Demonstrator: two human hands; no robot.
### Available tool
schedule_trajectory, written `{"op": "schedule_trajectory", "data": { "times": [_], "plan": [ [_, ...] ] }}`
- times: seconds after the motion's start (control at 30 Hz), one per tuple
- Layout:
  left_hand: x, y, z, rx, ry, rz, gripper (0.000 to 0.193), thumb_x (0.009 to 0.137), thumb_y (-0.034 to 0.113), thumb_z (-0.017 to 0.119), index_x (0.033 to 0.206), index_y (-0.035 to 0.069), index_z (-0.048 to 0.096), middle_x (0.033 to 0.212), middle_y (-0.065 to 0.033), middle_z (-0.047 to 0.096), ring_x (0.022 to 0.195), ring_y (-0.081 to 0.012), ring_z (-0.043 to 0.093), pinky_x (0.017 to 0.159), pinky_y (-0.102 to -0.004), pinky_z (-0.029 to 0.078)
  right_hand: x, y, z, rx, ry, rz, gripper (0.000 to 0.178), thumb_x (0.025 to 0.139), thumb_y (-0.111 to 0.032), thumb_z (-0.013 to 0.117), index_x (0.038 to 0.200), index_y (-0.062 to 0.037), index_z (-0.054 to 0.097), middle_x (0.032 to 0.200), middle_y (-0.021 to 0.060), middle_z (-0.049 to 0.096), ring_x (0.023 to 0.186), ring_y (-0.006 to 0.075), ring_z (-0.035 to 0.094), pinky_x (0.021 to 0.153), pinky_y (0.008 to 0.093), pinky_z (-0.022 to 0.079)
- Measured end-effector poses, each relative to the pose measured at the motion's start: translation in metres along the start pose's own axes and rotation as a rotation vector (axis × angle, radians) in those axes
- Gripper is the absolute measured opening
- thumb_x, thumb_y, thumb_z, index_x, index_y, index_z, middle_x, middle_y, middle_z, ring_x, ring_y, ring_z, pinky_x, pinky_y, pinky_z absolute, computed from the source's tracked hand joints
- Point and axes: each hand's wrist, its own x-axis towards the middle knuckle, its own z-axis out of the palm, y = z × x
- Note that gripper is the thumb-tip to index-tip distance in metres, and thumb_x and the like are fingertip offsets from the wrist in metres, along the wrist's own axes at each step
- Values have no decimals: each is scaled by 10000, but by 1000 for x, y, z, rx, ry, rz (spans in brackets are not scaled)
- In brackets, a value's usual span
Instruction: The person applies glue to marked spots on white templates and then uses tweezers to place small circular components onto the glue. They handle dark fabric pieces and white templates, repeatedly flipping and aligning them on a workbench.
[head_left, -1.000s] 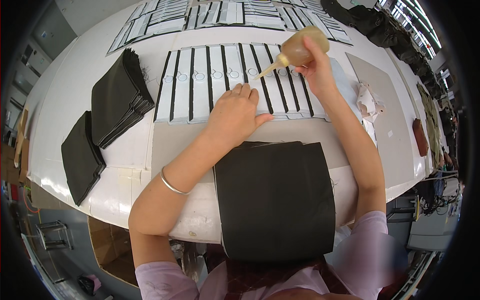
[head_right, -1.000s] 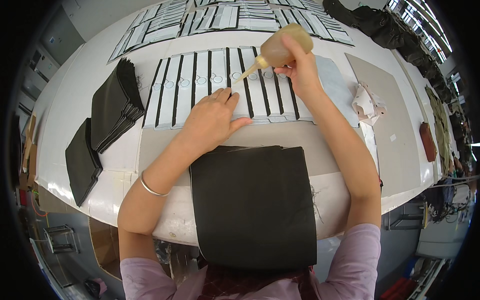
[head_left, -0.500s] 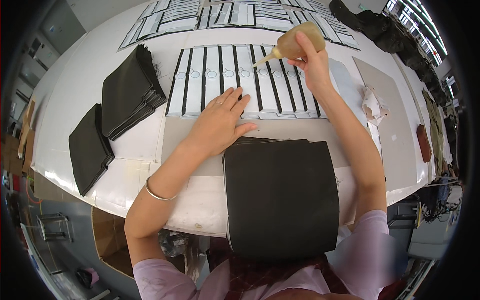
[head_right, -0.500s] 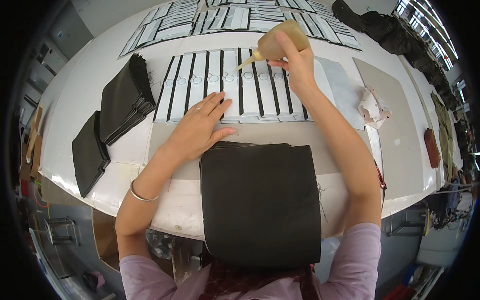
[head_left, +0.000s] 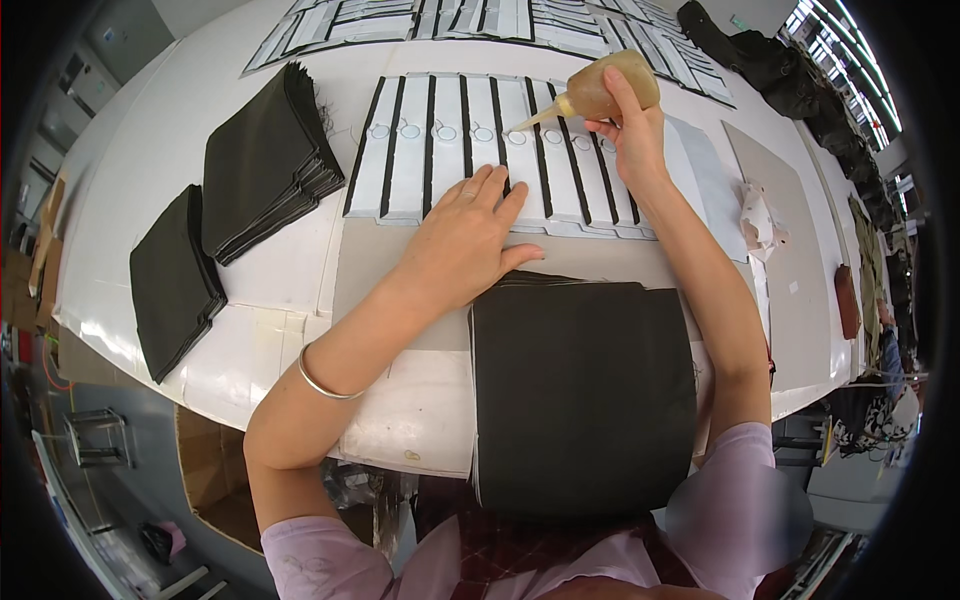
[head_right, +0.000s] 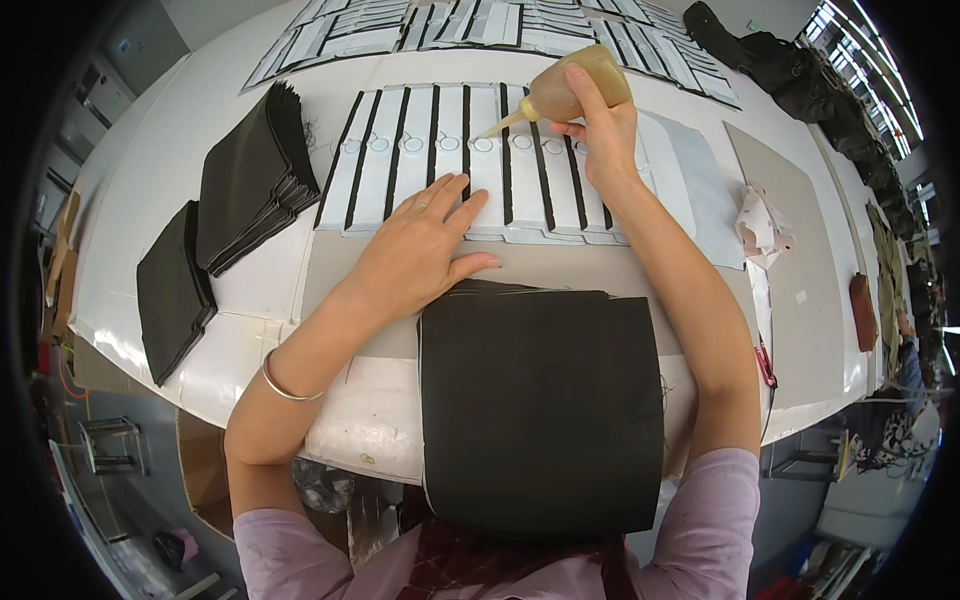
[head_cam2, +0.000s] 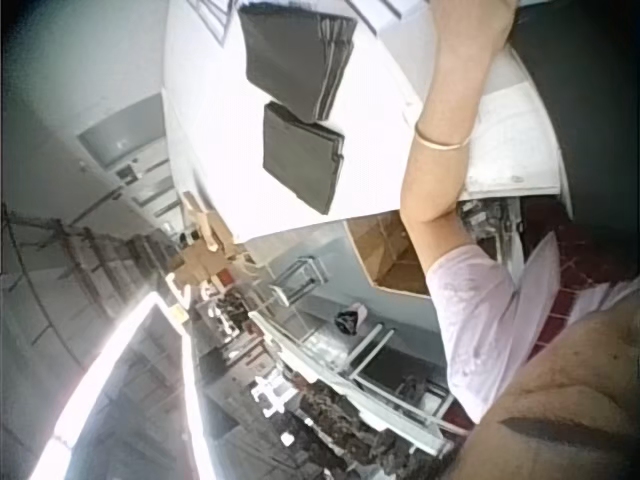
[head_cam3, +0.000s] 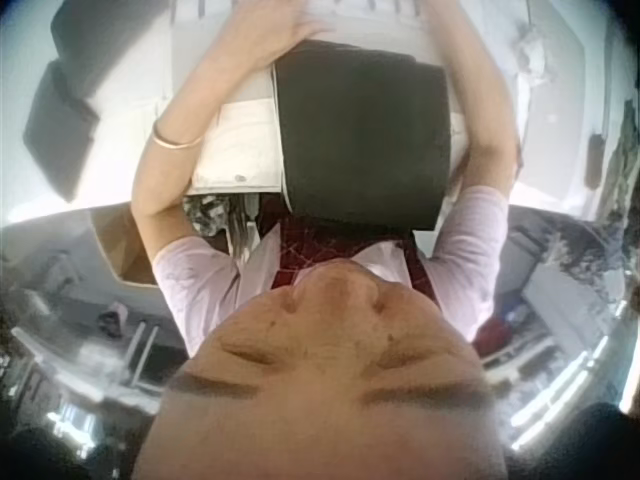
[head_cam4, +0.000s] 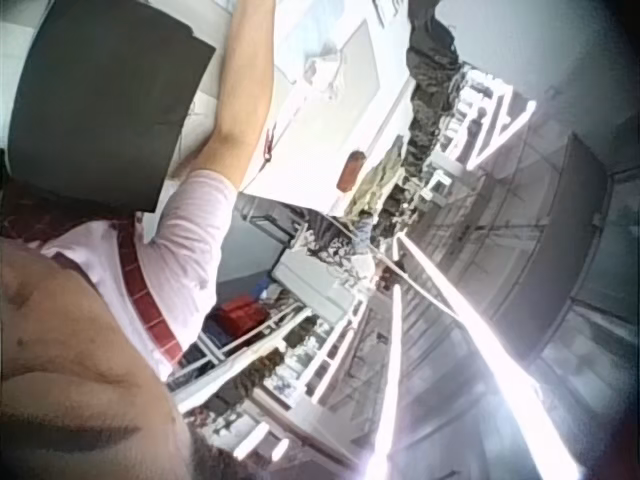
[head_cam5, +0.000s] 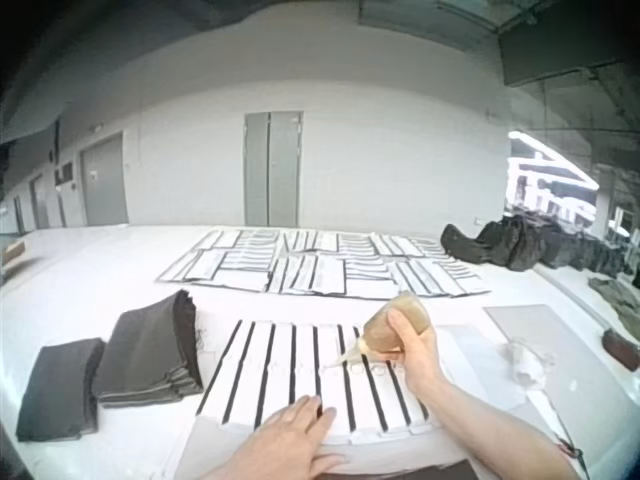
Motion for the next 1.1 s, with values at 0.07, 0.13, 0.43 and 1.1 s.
{"op": "schedule_trajectory", "data": {
  "times": [0.07,0.13,0.43,1.1],
  "plan": [
    [0,0,1,2,0,-1,652,934,447,665,1345,-46,552,1390,-292,527,1309,-444,512,1099,-484,424,-1,0,2,-10,-3,-5,555,872,-404,770,1246,-35,588,1135,110,652,966,200,683,647,318,613],
    [0,-1,1,11,-2,-1,657,934,453,663,1345,-48,553,1389,-295,528,1312,-442,510,1102,-482,421,-3,-1,4,-20,-18,-2,557,871,-406,771,1244,-34,588,1133,108,652,961,198,683,647,316,613],
    [2,1,0,32,-18,-14,663,935,462,659,1348,-46,560,1398,-300,529,1326,-431,507,1110,-474,417,-13,-11,7,-105,-84,-82,488,929,-392,719,1225,-20,606,1077,88,696,892,147,692,615,264,588],
    [0,5,2,101,85,-83,715,878,495,704,1265,-93,579,1254,-324,585,1244,-453,561,1035,-477,472,-1,-11,27,39,-93,-37,545,891,-411,758,1238,-25,591,1109,104,668,936,188,692,655,311,618]
  ]
}}
